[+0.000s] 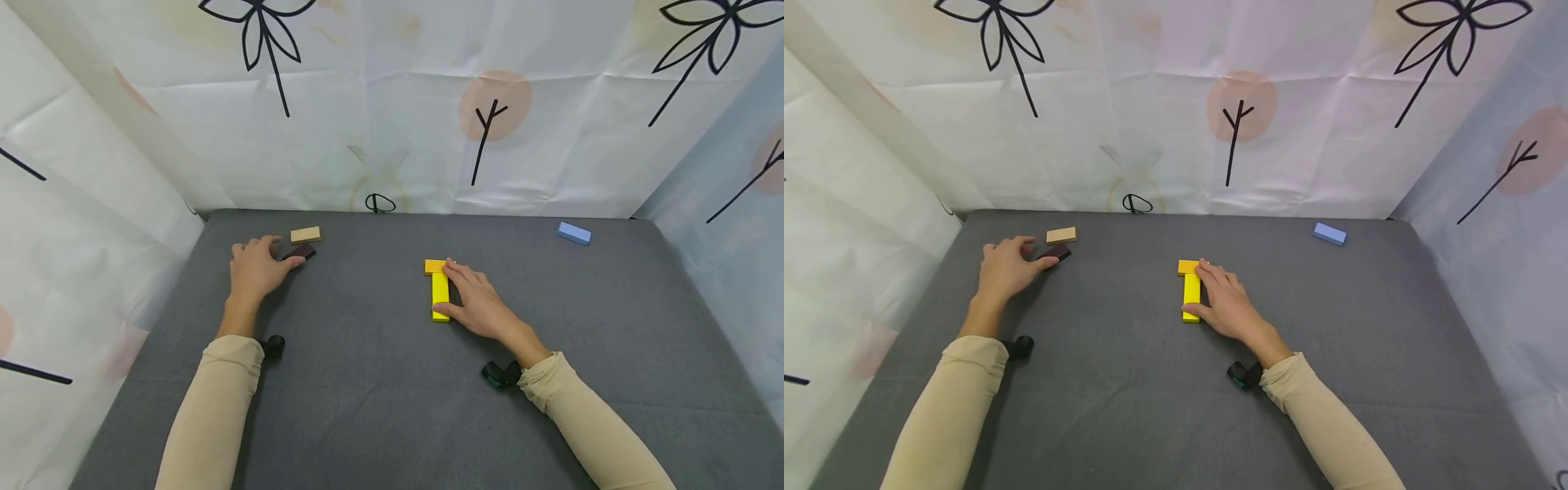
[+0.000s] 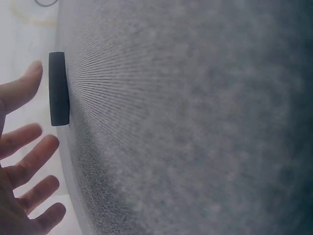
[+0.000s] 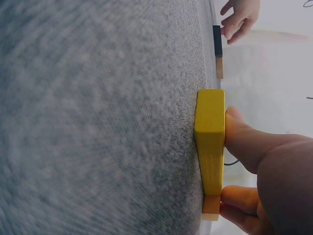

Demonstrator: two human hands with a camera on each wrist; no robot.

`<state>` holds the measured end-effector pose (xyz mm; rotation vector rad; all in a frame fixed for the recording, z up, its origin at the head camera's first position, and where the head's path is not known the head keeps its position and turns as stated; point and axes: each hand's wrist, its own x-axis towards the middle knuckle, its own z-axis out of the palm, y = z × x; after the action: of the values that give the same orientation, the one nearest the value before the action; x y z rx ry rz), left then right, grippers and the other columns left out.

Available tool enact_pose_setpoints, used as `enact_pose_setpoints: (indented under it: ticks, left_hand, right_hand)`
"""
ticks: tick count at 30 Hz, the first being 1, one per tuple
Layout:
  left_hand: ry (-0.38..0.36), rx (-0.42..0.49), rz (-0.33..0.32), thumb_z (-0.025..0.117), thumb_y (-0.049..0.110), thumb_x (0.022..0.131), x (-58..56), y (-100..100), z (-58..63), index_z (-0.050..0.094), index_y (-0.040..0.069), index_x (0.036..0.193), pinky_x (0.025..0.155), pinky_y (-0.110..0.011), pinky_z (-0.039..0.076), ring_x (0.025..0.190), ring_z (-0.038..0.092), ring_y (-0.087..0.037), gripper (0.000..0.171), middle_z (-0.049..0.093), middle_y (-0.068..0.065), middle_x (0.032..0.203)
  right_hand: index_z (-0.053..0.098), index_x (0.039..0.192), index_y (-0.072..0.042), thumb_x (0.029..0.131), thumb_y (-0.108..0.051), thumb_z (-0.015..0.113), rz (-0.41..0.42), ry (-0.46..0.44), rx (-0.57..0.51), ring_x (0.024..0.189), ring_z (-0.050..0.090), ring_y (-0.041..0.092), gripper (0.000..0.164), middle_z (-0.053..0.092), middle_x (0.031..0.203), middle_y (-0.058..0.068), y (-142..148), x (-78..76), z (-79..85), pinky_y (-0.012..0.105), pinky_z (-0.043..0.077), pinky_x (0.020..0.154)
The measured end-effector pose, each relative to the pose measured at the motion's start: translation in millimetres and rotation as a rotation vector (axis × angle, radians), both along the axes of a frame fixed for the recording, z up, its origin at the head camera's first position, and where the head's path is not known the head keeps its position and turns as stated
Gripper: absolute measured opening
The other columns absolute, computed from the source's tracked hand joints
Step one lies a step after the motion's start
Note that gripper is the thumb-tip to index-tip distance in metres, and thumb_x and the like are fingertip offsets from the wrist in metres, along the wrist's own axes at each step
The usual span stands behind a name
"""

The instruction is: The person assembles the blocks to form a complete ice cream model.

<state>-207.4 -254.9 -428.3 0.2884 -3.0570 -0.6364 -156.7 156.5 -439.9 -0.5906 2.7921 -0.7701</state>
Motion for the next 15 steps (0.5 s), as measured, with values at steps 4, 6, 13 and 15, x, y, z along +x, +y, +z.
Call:
enact_pose_setpoints:
  ticks: [4, 6, 13, 15]
  left_hand:
    - [-0.014, 0.016, 0.017, 0.072, 0.049, 0.093, 1.3, -0.4, 1.1, 0.054, 0.008, 0.143, 0.103, -0.062, 0.037, 0.127, 0.038, -0.048, 0.068, 0.063, -0.018, 0.12]
    - [-0.025, 0.023, 0.025, 0.072, 0.047, 0.093, 2.1, -0.5, 1.7, 0.057, 0.008, 0.139, 0.101, -0.061, 0.037, 0.125, 0.039, -0.047, 0.062, 0.065, -0.017, 0.116]
    - [-0.062, 0.045, 0.044, 0.07, 0.043, 0.096, 3.5, 0.8, 2.6, 0.068, 0.01, 0.126, 0.101, -0.059, 0.039, 0.12, 0.046, -0.042, 0.045, 0.071, -0.013, 0.111]
    - [-0.067, 0.058, 0.05, 0.07, 0.042, 0.097, 3.0, 2.1, 3.3, 0.068, 0.01, 0.126, 0.102, -0.059, 0.041, 0.119, 0.051, -0.041, 0.044, 0.072, -0.013, 0.112]
  right_hand:
    - [0.03, 0.16, -0.004, 0.096, -0.036, 0.072, -0.001, -0.003, -0.004, 0.147, 0.031, 0.046, 0.083, 0.023, 0.17, 0.014, -0.2, -0.2, 0.5, 0.065, 0.028, 0.119]
    - [0.03, 0.16, -0.004, 0.096, -0.036, 0.072, -0.003, -0.004, -0.005, 0.147, 0.031, 0.046, 0.083, 0.022, 0.17, 0.014, -0.2, -0.3, 0.6, 0.064, 0.028, 0.119]
    - [0.03, 0.16, -0.004, 0.096, -0.037, 0.071, 0.0, -0.001, -0.004, 0.148, 0.031, 0.046, 0.083, 0.023, 0.17, 0.014, 0.5, -0.3, -0.5, 0.064, 0.028, 0.12]
    - [0.03, 0.16, -0.004, 0.096, -0.037, 0.071, 0.0, 0.0, -0.005, 0.147, 0.031, 0.046, 0.083, 0.023, 0.17, 0.014, 0.8, -0.2, -0.9, 0.064, 0.028, 0.12]
